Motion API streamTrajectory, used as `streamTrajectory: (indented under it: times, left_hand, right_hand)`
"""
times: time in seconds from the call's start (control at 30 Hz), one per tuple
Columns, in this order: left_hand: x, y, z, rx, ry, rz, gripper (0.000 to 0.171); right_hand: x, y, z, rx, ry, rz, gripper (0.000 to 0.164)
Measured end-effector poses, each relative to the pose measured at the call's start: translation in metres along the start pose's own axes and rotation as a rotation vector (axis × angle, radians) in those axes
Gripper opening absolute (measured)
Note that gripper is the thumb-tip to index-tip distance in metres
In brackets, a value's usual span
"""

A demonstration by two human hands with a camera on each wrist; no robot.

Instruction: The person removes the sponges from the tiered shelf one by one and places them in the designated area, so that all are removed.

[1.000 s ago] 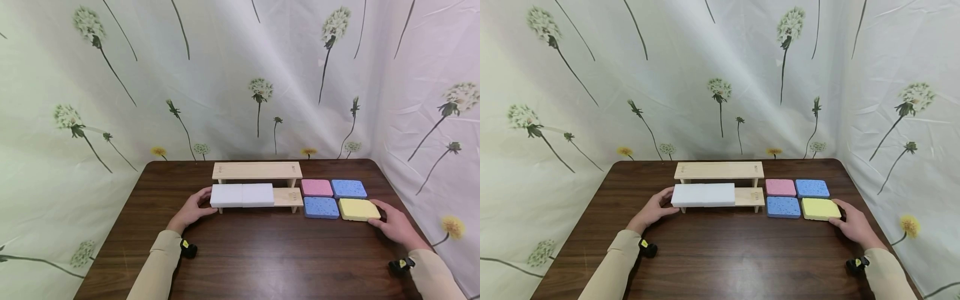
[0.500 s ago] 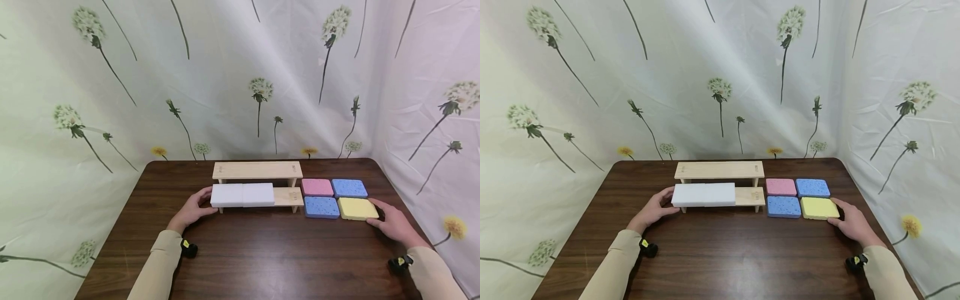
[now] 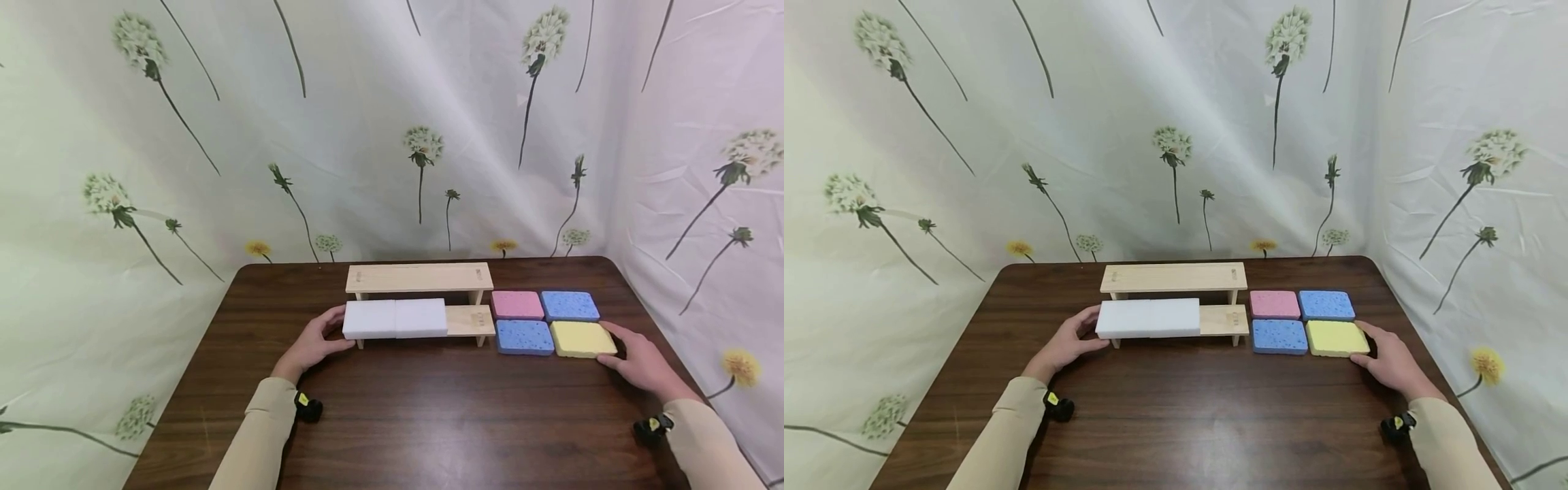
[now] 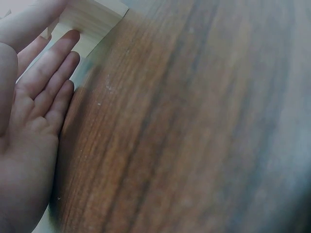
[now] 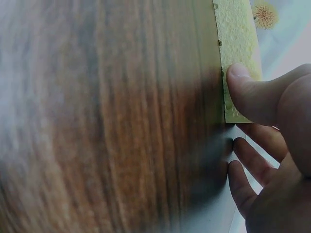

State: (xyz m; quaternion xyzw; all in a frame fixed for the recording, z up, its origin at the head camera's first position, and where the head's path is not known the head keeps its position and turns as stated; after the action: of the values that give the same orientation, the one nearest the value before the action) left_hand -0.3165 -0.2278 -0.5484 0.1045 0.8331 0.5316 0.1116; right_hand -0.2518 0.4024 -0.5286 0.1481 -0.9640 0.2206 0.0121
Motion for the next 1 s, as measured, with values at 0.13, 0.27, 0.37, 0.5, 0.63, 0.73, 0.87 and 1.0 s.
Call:
streamTrajectory:
  times: [0.13,0.27,0.37,0.5,0.63,0.73,0.87,1.0]
  left_hand:
    - [0.0,-0.001,0.0,0.005,0.002,0.0,0.079]
    - [-0.001,-0.002,0.001,0.004,-0.002,-0.002,0.079]
    - [-0.001,-0.001,0.002,0.005,-0.001,-0.007,0.079]
    - [0.0,-0.001,0.001,-0.003,0.003,-0.012,0.08]
    - [0.0,-0.001,0.0,-0.001,0.003,-0.003,0.08]
    - [0.0,0.0,0.0,-0.003,0.001,0.003,0.08]
    - [0.001,0.0,0.0,-0.005,0.002,0.007,0.079]
    - [0.0,-0.001,0.001,0.0,0.002,0.0,0.079]
  right_hand:
    - [0.002,0.0,0.0,0.003,-0.012,0.005,0.077]
    - [0.0,0.0,-0.002,0.001,-0.018,0.009,0.082]
    - [-0.003,-0.002,-0.003,0.018,-0.012,0.008,0.09]
    - [-0.004,-0.005,-0.006,0.053,-0.005,0.018,0.1]
    - [-0.005,-0.009,-0.013,0.066,0.014,0.032,0.107]
    - [-0.004,-0.014,-0.019,0.073,0.038,0.041,0.112]
    - [0.0,-0.026,-0.027,0.08,0.103,0.032,0.114]
    - [0.007,-0.048,-0.032,0.085,0.204,-0.014,0.11]
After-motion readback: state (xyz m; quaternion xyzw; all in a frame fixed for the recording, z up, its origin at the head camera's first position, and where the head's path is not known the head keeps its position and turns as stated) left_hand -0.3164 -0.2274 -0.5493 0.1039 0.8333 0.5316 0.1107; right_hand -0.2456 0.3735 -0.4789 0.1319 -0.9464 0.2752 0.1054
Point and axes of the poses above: each hand's wrist, its own x-axis towards the middle knuckle, its own z-axis out of the palm, y = z × x, the point moved 7 cm from there along x, towards the middle knuckle, and after that the axes turned 9 degrees about -z, right-handed, at the moved point
